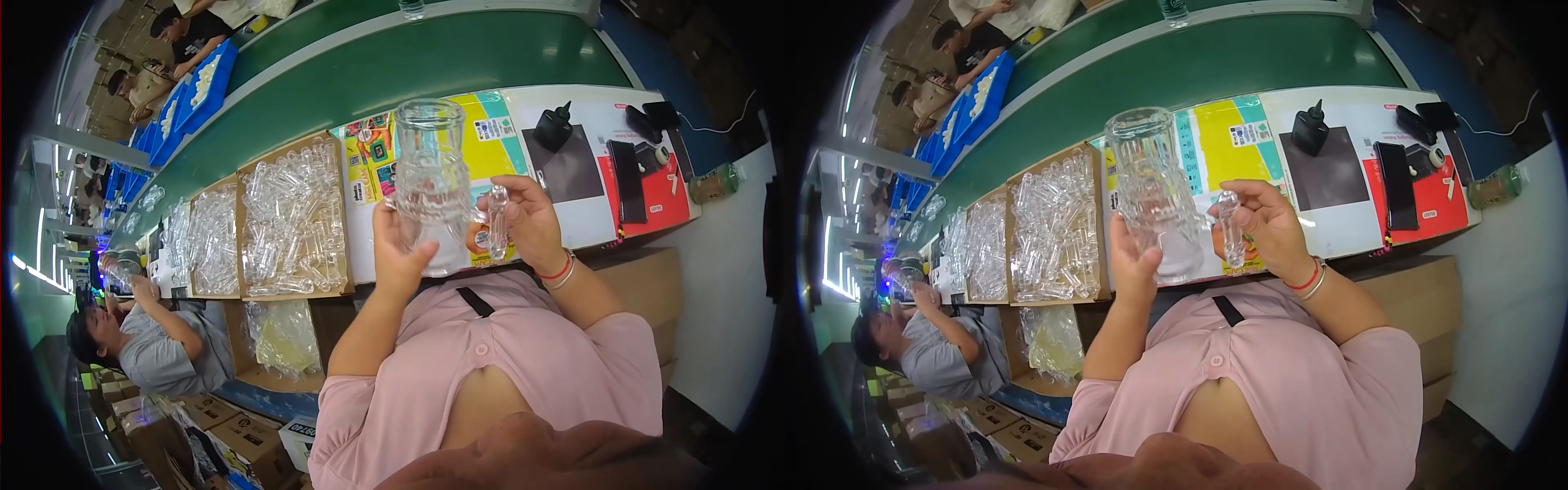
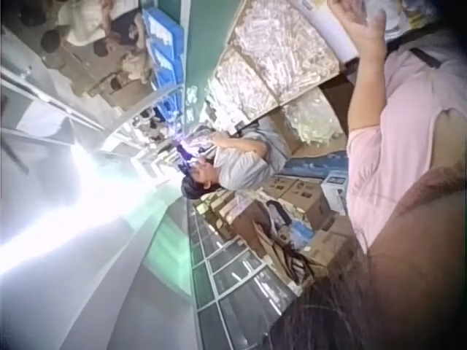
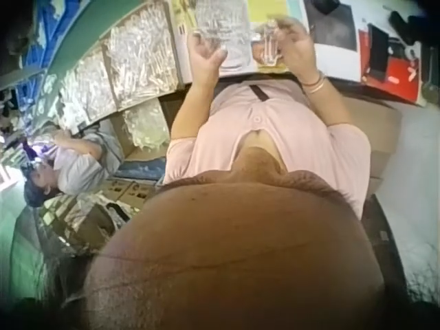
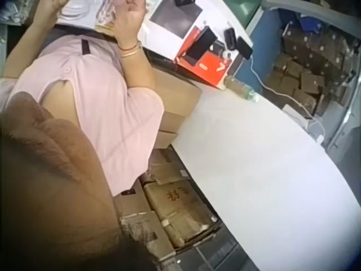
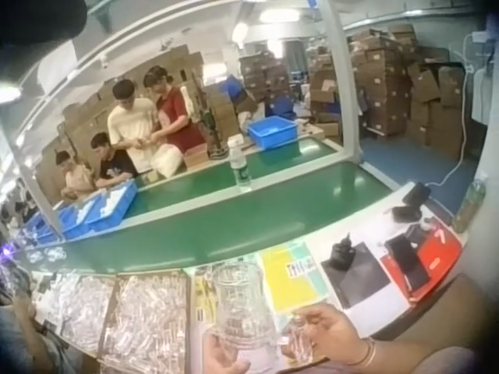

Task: The recorder uses an air duster gun to clean glass mugs before packing them into plastic bags and cardboard boxes on a factory assembly line.

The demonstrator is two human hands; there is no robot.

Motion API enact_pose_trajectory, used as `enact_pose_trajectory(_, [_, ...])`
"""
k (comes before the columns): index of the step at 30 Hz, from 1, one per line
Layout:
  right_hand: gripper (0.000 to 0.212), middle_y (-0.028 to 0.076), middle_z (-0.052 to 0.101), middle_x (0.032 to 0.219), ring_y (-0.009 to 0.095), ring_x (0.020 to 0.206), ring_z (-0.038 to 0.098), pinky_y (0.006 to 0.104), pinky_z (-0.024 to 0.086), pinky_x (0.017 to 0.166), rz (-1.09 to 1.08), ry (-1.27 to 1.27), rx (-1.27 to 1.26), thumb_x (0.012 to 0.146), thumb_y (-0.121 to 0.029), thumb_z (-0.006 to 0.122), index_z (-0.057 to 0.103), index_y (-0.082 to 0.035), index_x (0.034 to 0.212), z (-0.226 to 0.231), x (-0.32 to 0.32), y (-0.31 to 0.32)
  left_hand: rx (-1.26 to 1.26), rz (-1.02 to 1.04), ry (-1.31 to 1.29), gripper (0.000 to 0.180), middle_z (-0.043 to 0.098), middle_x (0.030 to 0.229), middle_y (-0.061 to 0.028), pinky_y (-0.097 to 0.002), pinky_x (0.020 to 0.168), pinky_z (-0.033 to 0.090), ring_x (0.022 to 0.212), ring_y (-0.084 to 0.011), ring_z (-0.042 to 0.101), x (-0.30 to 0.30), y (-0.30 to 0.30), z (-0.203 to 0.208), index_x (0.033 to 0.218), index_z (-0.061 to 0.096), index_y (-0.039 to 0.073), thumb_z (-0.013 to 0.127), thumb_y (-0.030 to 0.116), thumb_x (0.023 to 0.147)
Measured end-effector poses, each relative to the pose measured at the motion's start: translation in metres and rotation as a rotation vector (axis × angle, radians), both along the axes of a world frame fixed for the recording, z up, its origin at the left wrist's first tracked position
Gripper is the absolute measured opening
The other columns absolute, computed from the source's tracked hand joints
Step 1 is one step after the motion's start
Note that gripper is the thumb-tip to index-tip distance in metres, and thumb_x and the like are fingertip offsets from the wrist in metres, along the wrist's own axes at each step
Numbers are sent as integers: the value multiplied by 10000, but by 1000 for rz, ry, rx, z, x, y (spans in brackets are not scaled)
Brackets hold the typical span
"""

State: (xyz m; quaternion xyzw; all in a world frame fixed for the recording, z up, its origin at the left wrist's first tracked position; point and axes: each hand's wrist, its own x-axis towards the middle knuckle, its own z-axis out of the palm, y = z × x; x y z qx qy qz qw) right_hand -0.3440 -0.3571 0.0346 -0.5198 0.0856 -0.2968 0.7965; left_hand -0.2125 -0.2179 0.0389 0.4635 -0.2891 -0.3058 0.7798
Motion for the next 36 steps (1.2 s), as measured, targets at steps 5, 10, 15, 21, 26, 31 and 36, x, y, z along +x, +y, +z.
enact_pose_trajectory(5, [467, 111, 586, 986, 151, 928, 562, 271, 454, 814, 1, -79, -74, 829, -309, 589, 445, -1, 1148, 6, -6, 10, 16, 22, -65, 957, 359, 1288, -167, -374, 998, 305, 1205, -262, 370, -22, 9, 7, 1337, 149, -57, 756, 251, 665])
enact_pose_trajectory(10, [418, 116, 587, 985, 163, 934, 561, 285, 444, 832, -41, -87, -163, 813, -218, 621, 466, 12, 1126, 0, -10, 13, -11, 69, -96, 913, 382, 1255, -178, -389, 960, 363, 1163, -271, 415, -29, 14, 7, 1307, 201, -67, 774, 182, 641])
enact_pose_trajectory(15, [393, 122, 589, 981, 194, 916, 575, 311, 435, 842, -194, -137, -441, 760, -88, 674, 497, 16, 1095, -7, -12, 11, 3, 92, -233, 892, 405, 1210, -168, -390, 936, 394, 1109, -263, 460, -30, 17, 0, 1274, 222, -22, 791, 119, 601])
enact_pose_trajectory(21, [393, 111, 594, 987, 173, 912, 567, 269, 442, 790, -109, -76, -595, 667, -34, 742, 555, -23, 1013, -2, -22, -1, 28, -55, -177, 957, 388, 1217, -154, -407, 923, 406, 1095, -264, 469, -20, 22, 6, 1274, 209, 62, 830, 158, 551])
enact_pose_trajectory(26, [599, 143, 520, 1128, 250, 1097, 483, 344, 394, 901, -12, -302, -389, 708, -362, 705, 485, 2, 1130, 32, -14, 11, 183, -164, -318, 1022, 400, 1240, -162, -406, 918, 407, 1086, -262, 479, -21, 53, -18, 1315, 209, 66, 847, 218, 531])
enact_pose_trajectory(31, [676, 176, 498, 1174, 288, 1117, 467, 383, 295, 977, 297, -353, -357, 890, -536, 264, 391, 28, 1240, 34, -30, 31, 69, -346, -931, 815, 535, 1099, -136, -406, 881, 403, 976, -279, 536, -29, 34, -25, 1181, 449, 34, 801, 353, 519])
enact_pose_trajectory(36, [490, 145, 534, 1137, 259, 1105, 487, 354, 326, 963, 382, -477, -475, 939, -387, 274, 499, 15, 1105, 21, -33, 45, 273, -299, -1121, 397, 605, 976, -161, -398, 728, 461, 845, -319, 584, -64, 29, 66, 1041, 585, 61, 641, 185, 668])
